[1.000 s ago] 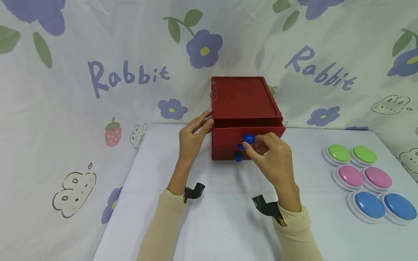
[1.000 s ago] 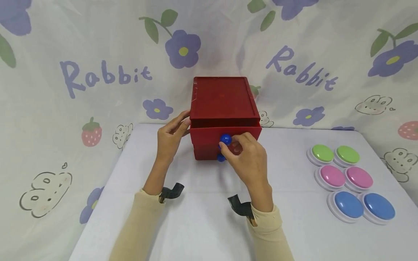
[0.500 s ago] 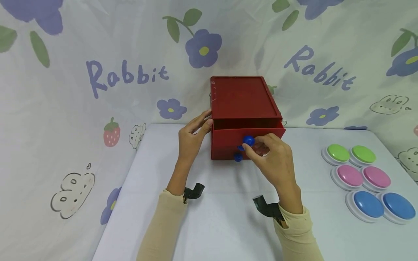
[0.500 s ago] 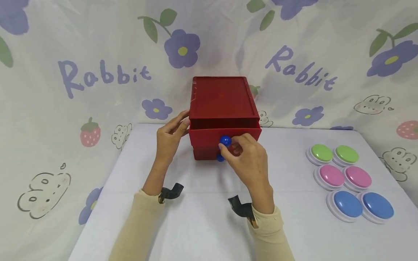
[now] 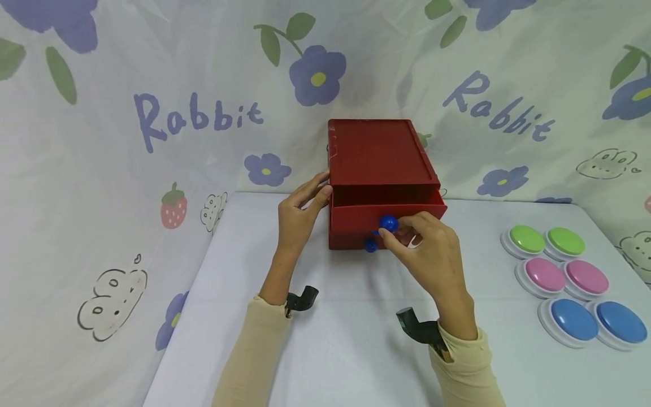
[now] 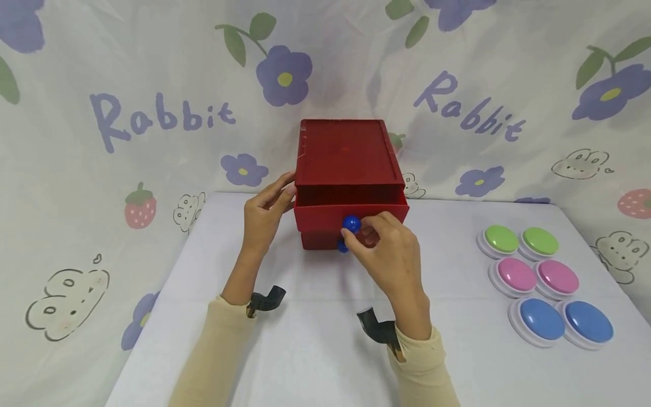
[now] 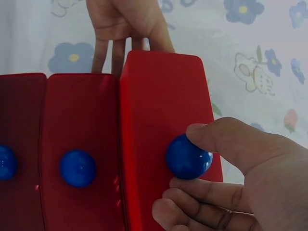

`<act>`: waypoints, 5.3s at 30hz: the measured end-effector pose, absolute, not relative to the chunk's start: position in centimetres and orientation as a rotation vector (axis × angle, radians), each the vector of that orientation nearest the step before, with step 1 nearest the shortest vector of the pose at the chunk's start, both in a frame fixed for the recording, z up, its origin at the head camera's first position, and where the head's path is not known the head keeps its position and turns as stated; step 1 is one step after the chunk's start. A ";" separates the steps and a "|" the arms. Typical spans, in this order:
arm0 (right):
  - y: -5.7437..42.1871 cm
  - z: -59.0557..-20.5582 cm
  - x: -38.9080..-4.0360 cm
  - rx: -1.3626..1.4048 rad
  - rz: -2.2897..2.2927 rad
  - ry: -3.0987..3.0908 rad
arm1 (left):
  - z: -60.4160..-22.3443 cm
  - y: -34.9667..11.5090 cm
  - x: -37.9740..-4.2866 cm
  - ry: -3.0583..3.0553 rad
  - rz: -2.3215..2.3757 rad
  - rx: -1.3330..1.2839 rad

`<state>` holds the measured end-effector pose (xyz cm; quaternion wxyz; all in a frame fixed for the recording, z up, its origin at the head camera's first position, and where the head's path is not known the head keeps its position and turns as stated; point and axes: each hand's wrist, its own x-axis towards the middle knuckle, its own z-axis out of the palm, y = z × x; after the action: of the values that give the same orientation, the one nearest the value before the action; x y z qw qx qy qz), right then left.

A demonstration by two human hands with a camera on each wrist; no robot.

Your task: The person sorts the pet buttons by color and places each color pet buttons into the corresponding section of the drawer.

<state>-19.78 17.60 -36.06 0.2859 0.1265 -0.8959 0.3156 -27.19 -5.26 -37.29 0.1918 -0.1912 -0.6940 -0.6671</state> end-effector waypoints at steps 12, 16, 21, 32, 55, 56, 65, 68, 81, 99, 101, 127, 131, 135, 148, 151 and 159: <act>17.6 -35.8 -19.4 0.341 0.823 -2.423 | -37.2 -5.2 -27.1 -1.958 -1.847 -0.539; 17.6 -35.7 -19.2 0.329 0.817 -2.439 | -37.2 -5.2 -27.2 -1.947 -1.860 -0.544; 17.5 -35.4 -18.9 0.319 0.807 -2.460 | -37.2 -5.3 -27.2 -1.936 -1.871 -0.545; 17.7 -35.0 -18.5 0.308 0.795 -2.487 | -37.2 -5.2 -27.2 -1.924 -1.875 -0.541; 17.8 -34.5 -17.8 0.319 0.778 -2.531 | -37.2 -5.2 -27.0 -1.955 -1.850 -0.528; 17.8 -34.5 -17.8 0.320 0.776 -2.532 | -37.2 -5.2 -27.0 -1.955 -1.846 -0.531; 17.9 -34.3 -17.7 0.319 0.761 -2.568 | -37.2 -5.2 -27.0 -1.948 -1.833 -0.540; 17.9 -34.3 -17.6 0.314 0.753 -2.576 | -37.3 -5.2 -27.0 -1.948 -1.832 -0.540; 17.9 -34.0 -17.1 0.288 0.734 -2.617 | -37.3 -5.2 -27.0 -1.954 -1.827 -0.535; 17.7 -33.5 -16.5 0.307 0.704 -2.641 | -37.2 -5.3 -26.9 -1.943 -1.843 -0.545; 17.7 -33.5 -16.5 0.310 0.700 -2.639 | -37.3 -5.3 -26.9 -1.939 -1.847 -0.546; 17.7 -33.0 -15.4 0.273 0.663 -2.688 | -37.3 -5.1 -26.9 -1.939 -1.845 -0.550; 17.7 -32.9 -15.3 0.285 0.658 -2.686 | -37.4 -5.1 -27.0 -1.932 -1.846 -0.553; 17.8 -32.9 -15.2 0.291 0.654 -2.693 | -37.4 -5.1 -27.0 -1.932 -1.844 -0.552; 17.8 -32.7 -14.6 0.289 0.666 -2.707 | -37.5 -5.2 -27.1 -1.918 -1.864 -0.544; 17.8 -32.6 -14.5 0.285 0.661 -2.717 | -37.5 -5.1 -27.1 -1.916 -1.857 -0.547; 17.8 -32.4 -14.3 0.275 0.661 -2.738 | -37.5 -5.1 -27.1 -1.909 -1.853 -0.557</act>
<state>-14.28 17.78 -32.40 0.1554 0.0959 -0.9557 0.2307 -27.09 -5.12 -37.54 0.2104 -0.2002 -0.6867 -0.6664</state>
